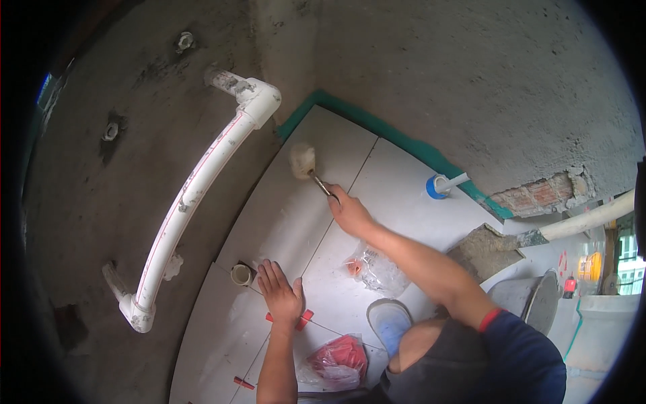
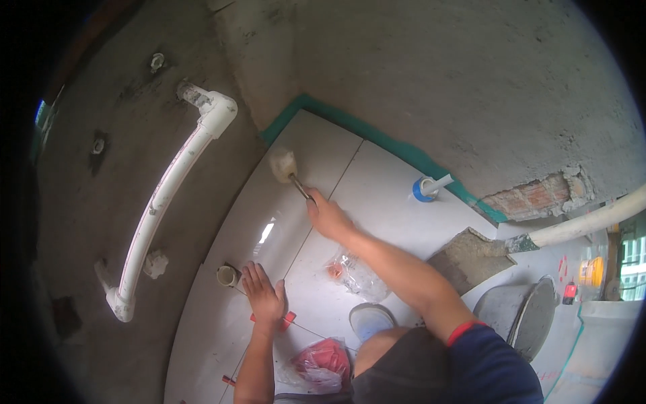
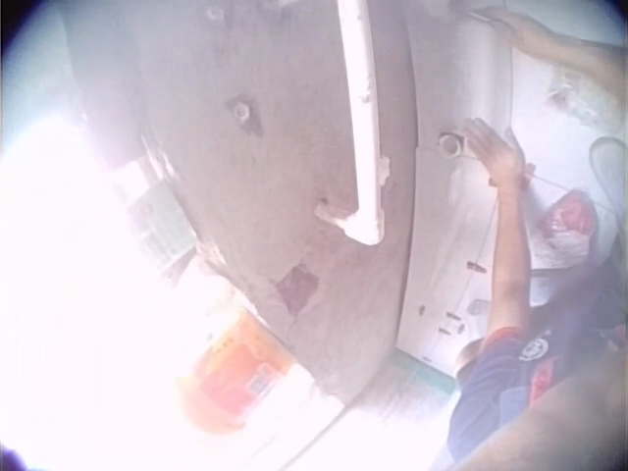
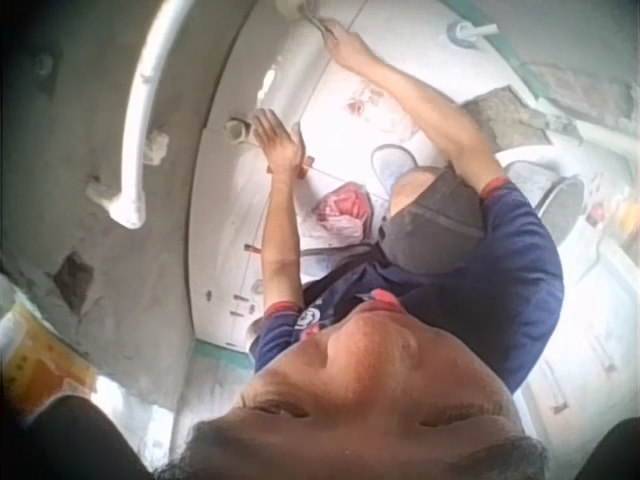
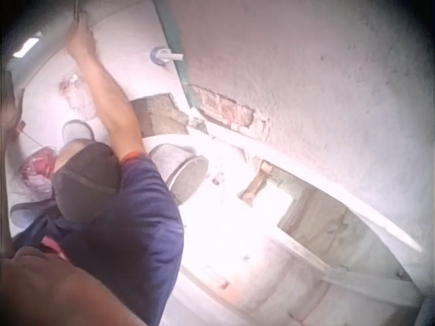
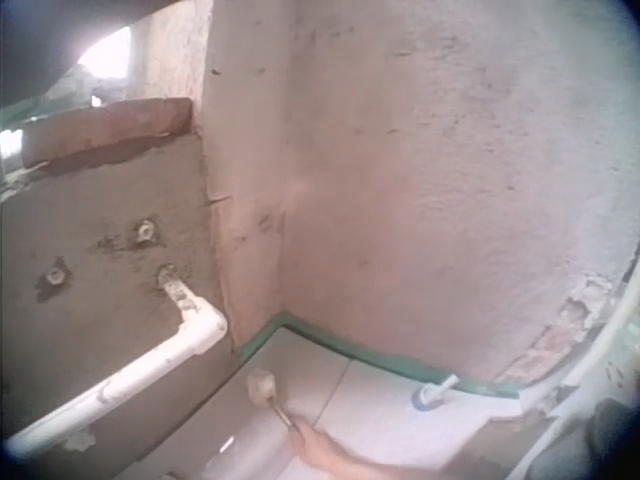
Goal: The person applies mortar to the back of a tile using a trowel, places the tile onto the floor, and taps it into position using a rubber mallet.
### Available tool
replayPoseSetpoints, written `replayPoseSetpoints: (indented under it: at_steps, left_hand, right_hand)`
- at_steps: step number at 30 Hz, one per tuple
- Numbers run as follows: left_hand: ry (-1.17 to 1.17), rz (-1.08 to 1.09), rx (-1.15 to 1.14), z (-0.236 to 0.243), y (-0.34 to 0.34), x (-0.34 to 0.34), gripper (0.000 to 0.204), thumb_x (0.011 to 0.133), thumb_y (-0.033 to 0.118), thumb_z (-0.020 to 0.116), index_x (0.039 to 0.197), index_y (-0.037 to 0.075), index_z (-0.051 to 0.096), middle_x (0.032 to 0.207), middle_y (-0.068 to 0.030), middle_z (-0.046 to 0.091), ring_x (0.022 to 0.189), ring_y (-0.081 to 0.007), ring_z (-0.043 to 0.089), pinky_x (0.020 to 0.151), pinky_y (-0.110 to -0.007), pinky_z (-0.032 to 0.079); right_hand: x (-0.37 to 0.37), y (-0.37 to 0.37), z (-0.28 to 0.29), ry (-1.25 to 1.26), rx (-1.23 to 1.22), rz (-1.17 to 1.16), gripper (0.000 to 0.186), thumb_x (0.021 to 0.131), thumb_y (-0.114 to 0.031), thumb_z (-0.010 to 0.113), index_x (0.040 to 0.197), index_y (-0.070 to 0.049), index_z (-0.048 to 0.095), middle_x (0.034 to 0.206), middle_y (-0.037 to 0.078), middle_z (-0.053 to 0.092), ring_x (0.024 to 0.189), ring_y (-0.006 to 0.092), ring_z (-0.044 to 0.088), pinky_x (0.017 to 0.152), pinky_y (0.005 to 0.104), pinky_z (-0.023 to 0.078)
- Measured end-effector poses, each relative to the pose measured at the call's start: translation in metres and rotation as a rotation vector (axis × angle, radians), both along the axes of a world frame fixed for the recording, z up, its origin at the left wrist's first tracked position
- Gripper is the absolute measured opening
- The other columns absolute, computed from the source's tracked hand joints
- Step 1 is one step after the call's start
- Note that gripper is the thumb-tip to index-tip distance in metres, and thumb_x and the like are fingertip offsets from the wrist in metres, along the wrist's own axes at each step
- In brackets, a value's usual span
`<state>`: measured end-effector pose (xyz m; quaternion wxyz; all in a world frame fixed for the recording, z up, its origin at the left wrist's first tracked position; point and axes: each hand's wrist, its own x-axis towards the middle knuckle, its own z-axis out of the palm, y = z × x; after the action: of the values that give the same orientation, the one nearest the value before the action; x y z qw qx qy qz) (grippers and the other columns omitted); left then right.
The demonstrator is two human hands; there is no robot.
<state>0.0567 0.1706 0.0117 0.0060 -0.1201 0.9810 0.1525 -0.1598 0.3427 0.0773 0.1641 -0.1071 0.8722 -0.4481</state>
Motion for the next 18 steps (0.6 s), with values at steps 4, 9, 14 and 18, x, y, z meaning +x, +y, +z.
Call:
replayPoseSetpoints:
  at_steps: [4,9,14,18]
  left_hand:
    - [-0.003,0.026,0.017,0.002,-0.001,-0.001,0.073,0.089,0.035,0.050,0.141,-0.007,0.021,0.149,-0.0254,0.018,0.139,-0.0422,0.014,0.113,-0.051,0.012]
    - [-0.009,0.052,0.054,-0.003,-0.002,0.000,0.075,0.088,0.036,0.053,0.141,-0.007,0.021,0.150,-0.0250,0.017,0.140,-0.0403,0.012,0.113,-0.050,0.011]
    - [0.036,0.085,0.081,-0.014,-0.008,0.004,0.076,0.087,0.042,0.053,0.141,-0.004,0.026,0.150,-0.0219,0.021,0.140,-0.0380,0.015,0.113,-0.048,0.015]
    - [0.070,0.148,0.062,-0.018,-0.014,0.010,0.076,0.088,0.044,0.052,0.142,-0.002,0.025,0.151,-0.0198,0.020,0.140,-0.0356,0.016,0.113,-0.047,0.016]
  right_hand:
    - [0.002,-0.002,-0.004,-0.024,0.015,-0.014,0.036,0.095,-0.025,0.041,0.130,-0.016,0.042,0.073,0.026,0.060,0.072,0.0446,0.059,0.067,0.0498,0.045]
    - [0.015,-0.010,-0.010,-0.027,0.054,0.085,0.036,0.095,-0.025,0.042,0.130,-0.015,0.042,0.076,0.026,0.061,0.072,0.0439,0.060,0.067,0.0487,0.046]
    - [0.031,-0.028,-0.011,-0.054,0.183,0.162,0.036,0.096,-0.024,0.042,0.130,-0.013,0.043,0.080,0.024,0.062,0.077,0.0411,0.063,0.069,0.0434,0.048]
    - [0.048,-0.041,-0.008,0.056,0.071,0.253,0.036,0.096,-0.025,0.043,0.130,-0.013,0.044,0.081,0.023,0.063,0.078,0.0395,0.063,0.072,0.0422,0.048]
